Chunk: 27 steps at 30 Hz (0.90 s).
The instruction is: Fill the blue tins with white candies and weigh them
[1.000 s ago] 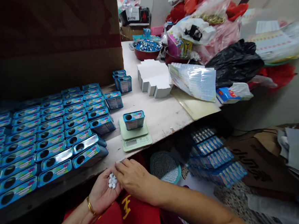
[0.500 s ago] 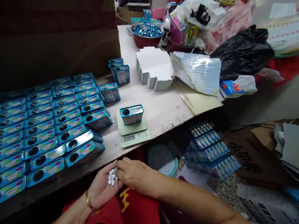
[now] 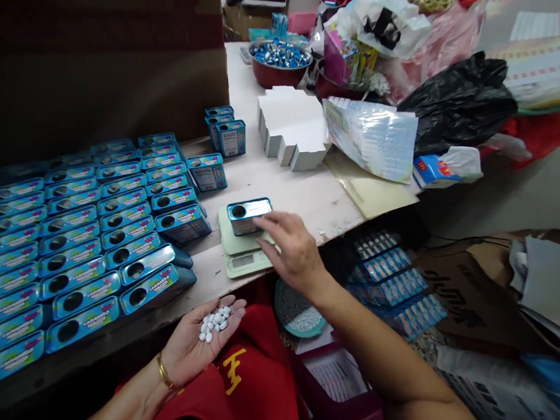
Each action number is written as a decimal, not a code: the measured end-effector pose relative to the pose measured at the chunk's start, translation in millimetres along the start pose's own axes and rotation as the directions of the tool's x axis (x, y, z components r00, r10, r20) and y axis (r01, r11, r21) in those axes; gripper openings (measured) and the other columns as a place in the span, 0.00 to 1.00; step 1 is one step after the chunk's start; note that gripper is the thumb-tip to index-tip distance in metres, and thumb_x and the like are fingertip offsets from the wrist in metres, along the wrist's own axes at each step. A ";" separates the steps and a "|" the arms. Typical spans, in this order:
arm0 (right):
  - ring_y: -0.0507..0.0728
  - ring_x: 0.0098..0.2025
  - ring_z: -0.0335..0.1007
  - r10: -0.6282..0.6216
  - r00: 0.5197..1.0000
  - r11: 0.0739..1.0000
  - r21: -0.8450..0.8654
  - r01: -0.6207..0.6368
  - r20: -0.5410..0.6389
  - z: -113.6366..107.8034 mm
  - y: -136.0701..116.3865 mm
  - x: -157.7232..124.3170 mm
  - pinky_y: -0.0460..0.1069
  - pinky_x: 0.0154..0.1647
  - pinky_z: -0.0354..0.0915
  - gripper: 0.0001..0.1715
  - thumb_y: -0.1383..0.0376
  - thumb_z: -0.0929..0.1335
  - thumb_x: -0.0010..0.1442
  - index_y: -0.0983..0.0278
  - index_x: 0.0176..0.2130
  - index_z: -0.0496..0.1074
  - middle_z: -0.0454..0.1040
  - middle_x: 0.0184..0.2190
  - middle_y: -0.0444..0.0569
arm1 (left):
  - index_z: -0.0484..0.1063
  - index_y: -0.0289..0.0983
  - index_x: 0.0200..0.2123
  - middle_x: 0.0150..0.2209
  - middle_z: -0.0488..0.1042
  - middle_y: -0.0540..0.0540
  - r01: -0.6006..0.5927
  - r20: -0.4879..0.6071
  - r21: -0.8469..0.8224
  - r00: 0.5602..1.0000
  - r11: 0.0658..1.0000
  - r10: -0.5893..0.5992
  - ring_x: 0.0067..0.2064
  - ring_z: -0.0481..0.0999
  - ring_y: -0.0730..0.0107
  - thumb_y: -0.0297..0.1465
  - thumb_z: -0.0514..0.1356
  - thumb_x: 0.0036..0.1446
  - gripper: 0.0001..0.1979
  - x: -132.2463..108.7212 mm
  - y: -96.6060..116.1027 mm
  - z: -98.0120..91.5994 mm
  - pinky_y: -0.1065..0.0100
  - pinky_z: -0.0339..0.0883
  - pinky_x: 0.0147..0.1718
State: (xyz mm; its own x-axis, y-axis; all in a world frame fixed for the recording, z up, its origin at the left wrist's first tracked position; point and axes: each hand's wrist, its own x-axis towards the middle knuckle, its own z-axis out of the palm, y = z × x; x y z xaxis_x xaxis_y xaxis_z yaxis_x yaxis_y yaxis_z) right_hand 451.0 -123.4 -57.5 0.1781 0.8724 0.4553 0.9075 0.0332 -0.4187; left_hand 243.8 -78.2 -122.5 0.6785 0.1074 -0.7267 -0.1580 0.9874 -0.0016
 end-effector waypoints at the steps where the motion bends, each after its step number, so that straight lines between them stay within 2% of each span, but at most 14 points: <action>1: 0.57 0.46 0.60 0.016 1.000 1.000 -0.003 -0.016 -0.025 -2.4 2.1 5.8 0.54 0.48 0.61 0.15 0.67 0.63 0.56 0.63 0.45 0.66 0.66 0.42 0.52 | 0.69 0.26 0.40 0.43 0.72 0.35 -0.019 0.007 0.009 1.000 1.000 0.019 0.45 0.71 0.60 0.23 0.55 0.51 0.12 -1.2 1.5 1.2 0.65 0.65 0.44; 2: 0.56 0.45 0.60 -0.002 1.000 1.000 0.025 0.002 -0.010 -2.5 0.8 8.8 0.53 0.47 0.61 0.14 0.67 0.63 0.56 0.63 0.44 0.66 0.66 0.42 0.52 | 0.68 0.27 0.42 0.44 0.71 0.35 -0.041 0.026 0.015 0.999 0.999 0.040 0.46 0.71 0.60 0.22 0.54 0.51 0.13 -2.1 3.2 2.7 0.64 0.64 0.45; 4: 0.54 0.43 0.61 -0.100 0.986 0.989 0.123 0.084 0.132 3.9 -11.1 5.8 0.50 0.45 0.62 0.11 0.67 0.63 0.56 0.64 0.42 0.67 0.66 0.40 0.51 | 0.68 0.27 0.43 0.44 0.71 0.37 -0.084 0.077 -0.001 0.993 0.996 0.084 0.46 0.71 0.61 0.22 0.53 0.52 0.13 -3.3 6.2 6.0 0.63 0.63 0.46; 6: 0.54 0.42 0.61 -0.228 0.911 0.968 0.180 0.174 0.344 16.6 -29.1 -5.9 0.49 0.43 0.63 0.11 0.67 0.62 0.57 0.65 0.42 0.66 0.66 0.39 0.51 | 0.69 0.28 0.38 0.39 0.74 0.40 -0.122 0.111 -0.058 0.986 0.991 0.128 0.42 0.73 0.66 0.23 0.52 0.54 0.10 -3.5 8.6 8.8 0.64 0.64 0.45; 8: 0.55 0.40 0.60 -0.283 0.817 0.959 0.154 0.238 0.503 31.1 -43.9 -19.9 0.50 0.41 0.64 0.13 0.68 0.61 0.58 0.67 0.44 0.64 0.66 0.38 0.52 | 0.70 0.30 0.32 0.32 0.75 0.44 -0.137 0.143 -0.113 0.978 0.984 0.153 0.36 0.74 0.71 0.25 0.51 0.55 0.08 -2.8 9.6 10.7 0.66 0.66 0.43; 9: 0.55 0.39 0.60 -0.284 0.790 0.958 0.126 0.257 0.543 37.7 -48.2 -25.8 0.50 0.40 0.64 0.13 0.69 0.60 0.58 0.68 0.44 0.64 0.66 0.37 0.52 | 0.70 0.30 0.30 0.30 0.74 0.45 -0.135 0.163 -0.125 0.974 0.983 0.155 0.34 0.73 0.73 0.26 0.51 0.56 0.09 -2.4 9.6 11.3 0.66 0.66 0.42; 11: 0.55 0.37 0.59 -0.281 0.768 0.956 0.098 0.276 0.575 48.2 -49.7 -33.0 0.50 0.39 0.63 0.12 0.70 0.60 0.58 0.68 0.44 0.64 0.66 0.35 0.52 | 0.69 0.30 0.29 0.29 0.73 0.46 -0.117 0.208 -0.118 0.968 0.986 0.139 0.33 0.73 0.74 0.27 0.50 0.56 0.10 -1.5 9.0 12.4 0.66 0.66 0.41; 13: 0.55 0.37 0.59 -0.287 0.770 0.955 0.108 0.277 0.570 53.5 -44.6 -34.1 0.50 0.38 0.63 0.11 0.69 0.60 0.59 0.68 0.42 0.64 0.65 0.35 0.51 | 0.69 0.30 0.30 0.29 0.73 0.45 -0.110 0.217 -0.101 0.967 0.989 0.130 0.33 0.73 0.73 0.27 0.49 0.57 0.11 -0.4 8.6 14.1 0.65 0.66 0.42; 16: 0.54 0.37 0.60 -0.305 0.802 0.952 0.168 0.254 0.514 49.3 -33.9 -26.1 0.50 0.39 0.63 0.10 0.68 0.60 0.59 0.67 0.41 0.65 0.66 0.33 0.50 | 0.70 0.29 0.32 0.31 0.74 0.44 -0.142 0.194 -0.100 0.968 0.985 0.159 0.35 0.73 0.71 0.27 0.49 0.57 0.10 0.8 10.6 18.7 0.63 0.65 0.45; 18: 0.54 0.37 0.61 -0.301 0.845 0.950 0.212 0.228 0.441 38.5 -27.2 -14.8 0.49 0.39 0.63 0.10 0.68 0.60 0.58 0.67 0.40 0.66 0.66 0.32 0.50 | 0.70 0.28 0.35 0.34 0.74 0.42 -0.170 0.192 -0.098 0.963 0.981 0.187 0.39 0.73 0.69 0.26 0.50 0.56 0.11 0.6 13.9 21.9 0.63 0.63 0.47; 20: 0.54 0.39 0.62 -0.259 0.909 0.957 0.213 0.196 0.325 24.9 -19.6 1.4 0.49 0.40 0.63 0.10 0.68 0.60 0.58 0.67 0.40 0.66 0.67 0.34 0.50 | 0.69 0.27 0.38 0.40 0.73 0.38 -0.171 0.195 -0.076 0.964 0.982 0.182 0.45 0.71 0.64 0.27 0.51 0.56 0.11 -0.3 17.3 23.7 0.62 0.62 0.48; 23: 0.54 0.41 0.63 -0.185 0.970 0.978 0.121 0.167 0.158 10.3 -4.9 30.6 0.50 0.43 0.62 0.10 0.69 0.61 0.57 0.66 0.40 0.67 0.68 0.37 0.51 | 0.68 0.26 0.42 0.47 0.69 0.35 -0.148 0.176 -0.042 0.972 0.988 0.153 0.51 0.66 0.57 0.27 0.52 0.55 0.13 -1.7 19.3 22.5 0.62 0.62 0.48; 27: 0.55 0.40 0.64 -0.198 0.973 0.979 -0.013 0.201 0.118 9.0 11.4 55.0 0.51 0.42 0.63 0.12 0.68 0.62 0.57 0.64 0.42 0.68 0.70 0.37 0.50 | 0.68 0.26 0.42 0.48 0.69 0.34 -0.137 0.156 -0.049 0.977 0.989 0.143 0.53 0.63 0.54 0.28 0.53 0.54 0.14 -2.8 16.5 16.7 0.62 0.62 0.48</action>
State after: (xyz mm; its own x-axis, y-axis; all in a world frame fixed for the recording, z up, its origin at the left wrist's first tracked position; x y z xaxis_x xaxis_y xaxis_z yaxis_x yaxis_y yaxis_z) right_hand 467.7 -70.6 -44.3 -0.0515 0.8998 0.4332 0.9296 0.2017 -0.3085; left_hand 251.3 -60.2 -109.0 0.7524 0.2641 -0.6035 -0.2844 0.9566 0.0640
